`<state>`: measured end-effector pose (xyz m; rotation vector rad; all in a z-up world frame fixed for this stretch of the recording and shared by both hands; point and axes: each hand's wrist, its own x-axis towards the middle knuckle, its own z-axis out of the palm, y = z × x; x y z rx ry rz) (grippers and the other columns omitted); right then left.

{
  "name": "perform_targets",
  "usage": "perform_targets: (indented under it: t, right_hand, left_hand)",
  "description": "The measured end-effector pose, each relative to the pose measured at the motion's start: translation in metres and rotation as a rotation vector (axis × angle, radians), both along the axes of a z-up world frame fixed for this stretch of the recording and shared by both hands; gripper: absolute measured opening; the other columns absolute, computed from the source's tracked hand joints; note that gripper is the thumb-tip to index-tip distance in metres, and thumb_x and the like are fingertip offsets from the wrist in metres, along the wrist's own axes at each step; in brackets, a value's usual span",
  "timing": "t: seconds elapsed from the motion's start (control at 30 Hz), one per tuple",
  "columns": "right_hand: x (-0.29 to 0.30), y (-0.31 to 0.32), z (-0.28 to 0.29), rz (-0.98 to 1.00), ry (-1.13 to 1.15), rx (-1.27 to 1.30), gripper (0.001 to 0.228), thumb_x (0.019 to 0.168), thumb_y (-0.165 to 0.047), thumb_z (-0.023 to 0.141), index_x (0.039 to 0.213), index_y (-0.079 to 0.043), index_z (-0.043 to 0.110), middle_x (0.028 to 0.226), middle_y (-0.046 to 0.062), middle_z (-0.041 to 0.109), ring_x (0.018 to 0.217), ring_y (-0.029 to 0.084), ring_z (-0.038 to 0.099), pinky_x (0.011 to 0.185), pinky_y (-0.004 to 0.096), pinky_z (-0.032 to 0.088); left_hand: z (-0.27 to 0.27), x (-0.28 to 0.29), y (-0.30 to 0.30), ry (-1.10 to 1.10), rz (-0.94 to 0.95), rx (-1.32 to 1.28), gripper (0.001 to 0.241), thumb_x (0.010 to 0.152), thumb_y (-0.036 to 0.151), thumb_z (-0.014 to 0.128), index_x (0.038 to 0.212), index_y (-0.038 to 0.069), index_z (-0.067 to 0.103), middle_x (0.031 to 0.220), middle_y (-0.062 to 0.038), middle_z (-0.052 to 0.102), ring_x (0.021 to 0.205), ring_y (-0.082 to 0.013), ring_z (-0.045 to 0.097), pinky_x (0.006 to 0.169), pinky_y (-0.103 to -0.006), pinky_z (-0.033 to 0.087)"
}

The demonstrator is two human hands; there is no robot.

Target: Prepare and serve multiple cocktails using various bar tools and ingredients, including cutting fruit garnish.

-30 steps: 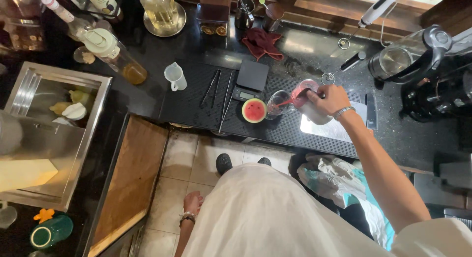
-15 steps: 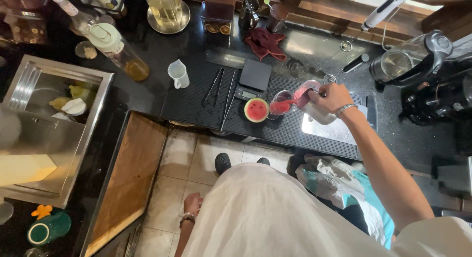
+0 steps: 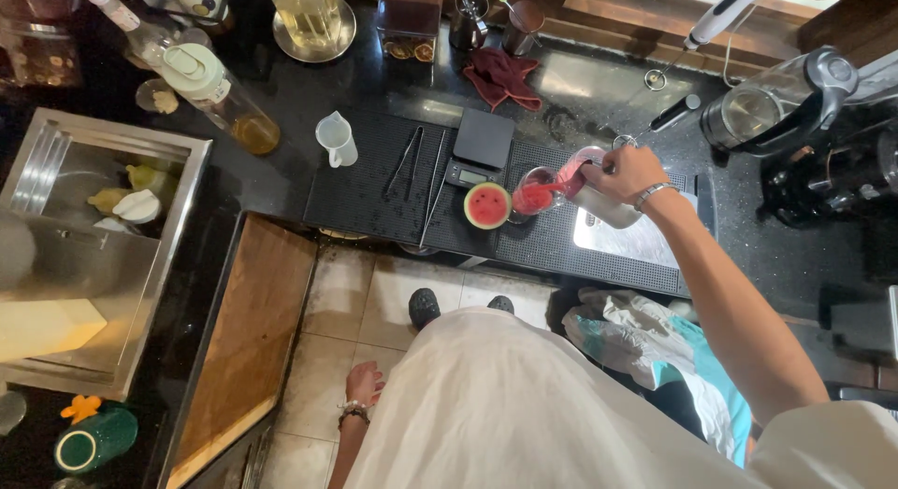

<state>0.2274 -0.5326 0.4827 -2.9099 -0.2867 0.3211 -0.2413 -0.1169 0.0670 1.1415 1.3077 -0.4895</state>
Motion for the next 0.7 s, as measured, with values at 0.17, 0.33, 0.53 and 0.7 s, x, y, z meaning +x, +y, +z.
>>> perform_targets:
  t: [0.17, 0.33, 0.53, 0.7]
  right_hand:
    - [0.002, 0.002, -0.002, 0.019, 0.007, -0.002, 0.049, 0.084, -0.051, 0.072, 0.076, -0.003, 0.077, 0.068, 0.024, 0.068, 0.067, 0.042, 0.068, 0.071, 0.047, 0.055]
    - [-0.004, 0.014, 0.012, -0.017, 0.070, -0.042, 0.053, 0.087, -0.052, 0.070, 0.073, -0.001, 0.077, 0.064, 0.023, 0.067, 0.061, 0.039, 0.067, 0.068, 0.046, 0.056]
    - [-0.005, -0.009, -0.016, 0.002, -0.034, 0.042, 0.051, 0.086, -0.050, 0.073, 0.079, 0.000, 0.076, 0.065, 0.024, 0.065, 0.061, 0.039, 0.066, 0.068, 0.045, 0.055]
    - [-0.011, -0.045, -0.047, -0.095, -0.080, 0.256, 0.043, 0.085, -0.043, 0.074, 0.084, 0.000, 0.076, 0.066, 0.017, 0.068, 0.059, 0.028, 0.067, 0.062, 0.042, 0.053]
  left_hand:
    - [-0.001, -0.005, -0.003, 0.015, 0.018, -0.023, 0.039, 0.094, 0.029, 0.060, 0.130, 0.014, 0.062, 0.112, -0.013, 0.070, 0.081, -0.0286, 0.067, 0.065, -0.0454, 0.056]
    - [0.006, -0.005, -0.002, 0.029, 0.012, -0.047, 0.040, 0.097, 0.029, 0.059, 0.133, 0.012, 0.061, 0.117, -0.013, 0.070, 0.087, -0.0288, 0.069, 0.068, -0.0441, 0.059]
    - [0.015, -0.004, -0.005, 0.030, -0.027, 0.007, 0.037, 0.096, 0.028, 0.059, 0.130, 0.013, 0.063, 0.116, -0.013, 0.071, 0.086, -0.0272, 0.068, 0.065, -0.0415, 0.057]
    - [0.012, -0.001, -0.005, 0.018, -0.007, -0.002, 0.035, 0.097, 0.026, 0.059, 0.128, 0.011, 0.064, 0.115, -0.014, 0.071, 0.085, -0.0276, 0.067, 0.062, -0.0400, 0.056]
